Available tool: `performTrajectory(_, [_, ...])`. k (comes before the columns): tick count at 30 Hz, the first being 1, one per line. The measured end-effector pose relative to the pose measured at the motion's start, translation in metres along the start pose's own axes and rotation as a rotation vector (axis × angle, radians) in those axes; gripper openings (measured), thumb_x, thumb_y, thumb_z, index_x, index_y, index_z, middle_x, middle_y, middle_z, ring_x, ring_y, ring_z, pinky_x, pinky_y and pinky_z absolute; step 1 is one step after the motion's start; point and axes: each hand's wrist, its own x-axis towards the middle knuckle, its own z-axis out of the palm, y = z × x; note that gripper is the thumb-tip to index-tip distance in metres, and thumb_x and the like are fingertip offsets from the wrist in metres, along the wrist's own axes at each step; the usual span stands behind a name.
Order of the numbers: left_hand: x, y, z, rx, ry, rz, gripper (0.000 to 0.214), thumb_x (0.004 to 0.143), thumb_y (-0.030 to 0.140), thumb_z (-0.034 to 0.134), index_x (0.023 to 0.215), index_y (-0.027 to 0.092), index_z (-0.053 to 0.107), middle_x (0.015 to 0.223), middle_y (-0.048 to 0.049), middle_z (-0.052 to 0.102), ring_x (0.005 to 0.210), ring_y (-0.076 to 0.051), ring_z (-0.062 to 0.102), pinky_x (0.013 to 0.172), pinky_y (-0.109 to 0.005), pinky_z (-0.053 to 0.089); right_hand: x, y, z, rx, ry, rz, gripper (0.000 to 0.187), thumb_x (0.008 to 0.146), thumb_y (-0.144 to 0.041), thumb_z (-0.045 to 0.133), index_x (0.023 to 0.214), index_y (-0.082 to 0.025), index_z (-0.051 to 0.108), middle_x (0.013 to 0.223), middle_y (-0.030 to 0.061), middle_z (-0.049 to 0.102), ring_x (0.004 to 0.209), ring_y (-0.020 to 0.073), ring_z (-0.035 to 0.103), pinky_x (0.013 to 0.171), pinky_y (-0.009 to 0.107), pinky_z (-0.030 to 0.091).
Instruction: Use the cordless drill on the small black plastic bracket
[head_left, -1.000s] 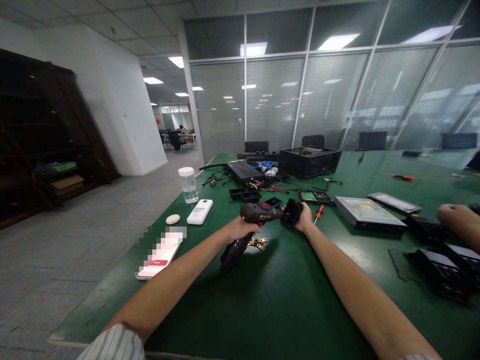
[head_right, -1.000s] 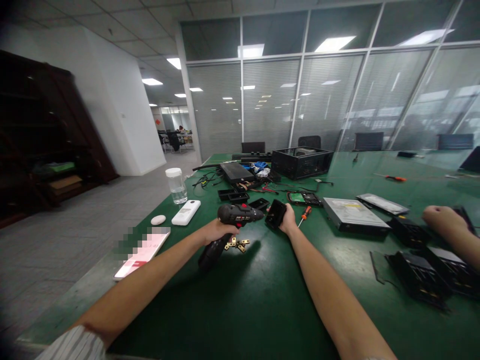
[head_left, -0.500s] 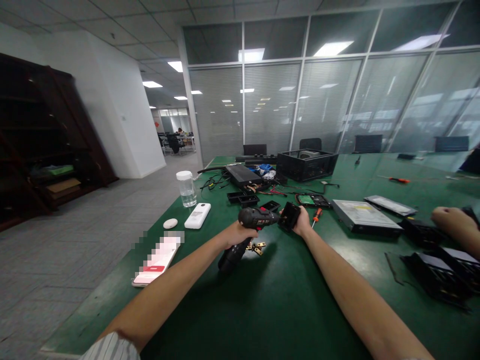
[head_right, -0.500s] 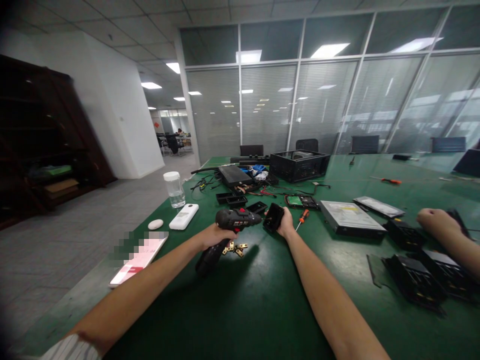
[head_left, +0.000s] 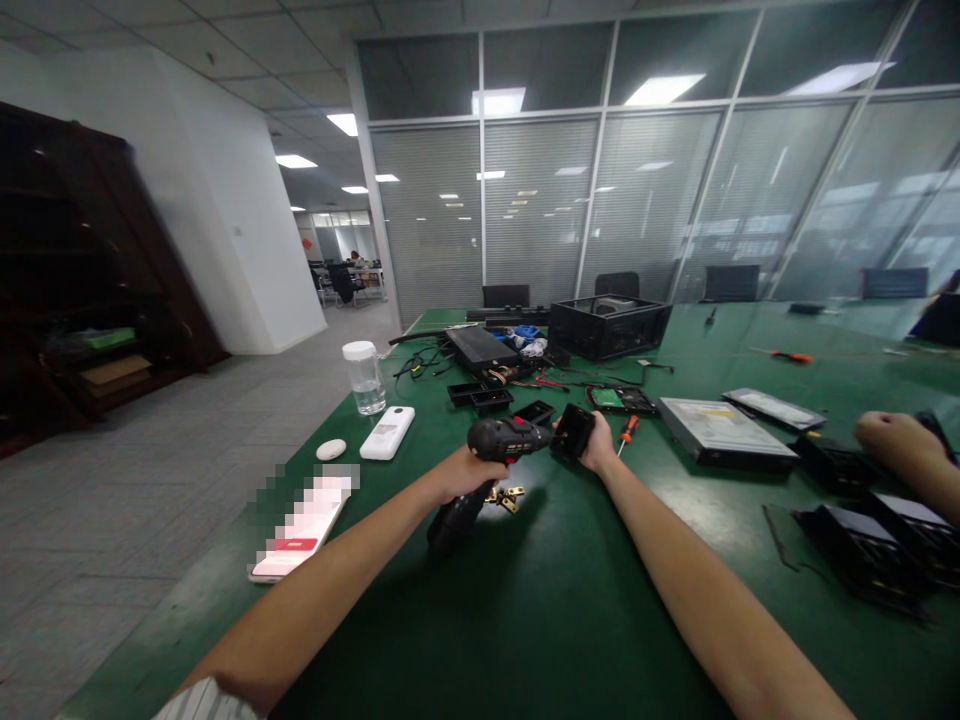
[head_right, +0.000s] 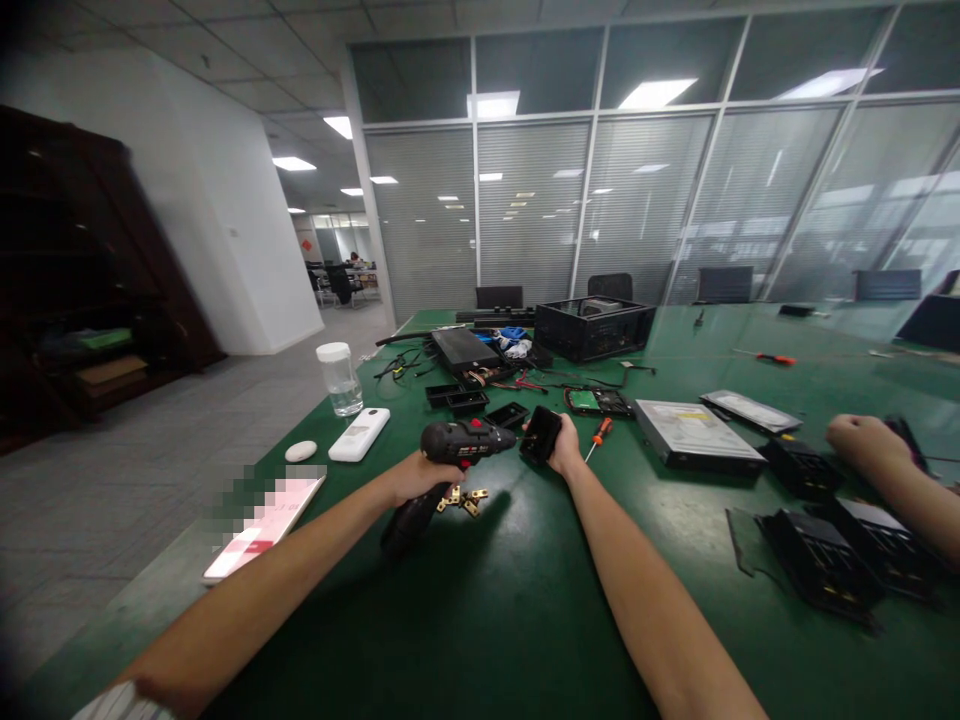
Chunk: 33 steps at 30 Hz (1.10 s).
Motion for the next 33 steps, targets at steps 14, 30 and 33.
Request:
performTrajectory(14, [0.0009,-0.0030,-0.0028,-0.003,-0.032,-0.004,0.015,0.062,0.023,0.053,0.071,0.011,0.056,0.054,0.0007,0.052,0.050,-0.010,0.046,0.048,-0.023,0.036,-0.0064,-0.0012,0.0064,-0.011,-0.022,-0.004,0.033,0.072,-0.034,0.029,0.075,-0.015,0.056,0.063,0.0078,0.062,0.061,0.0212,0.059,0.056,0.034,0.047])
performTrajectory(30, [0.0027,-0.0047,-0.0024,0.002,-0.043,0.008,0.014,0.062,0.024,0.052,0.068,0.012,0.055,0.053,0.0012,0.051,0.048,-0.010,0.045,0.047,-0.023,0.035,0.0022,0.0010,-0.0012,0.007,-0.029,-0.018,0.033,0.072,-0.034,0.029,0.076,-0.015,0.056,0.067,0.0082,0.062,0.065,0.0219,0.060,0.060,0.036,0.048])
performTrajectory(33, [0.0028,-0.0056,-0.0033,-0.008,-0.053,0.031,0.014,0.062,0.023,0.053,0.069,0.012,0.056,0.053,0.0011,0.051,0.049,-0.010,0.046,0.048,-0.023,0.036,0.0022,0.0009,-0.0018,0.006,-0.024,-0.018,0.033,0.071,-0.034,0.030,0.076,-0.015,0.057,0.067,0.0080,0.062,0.065,0.0218,0.060,0.059,0.035,0.047])
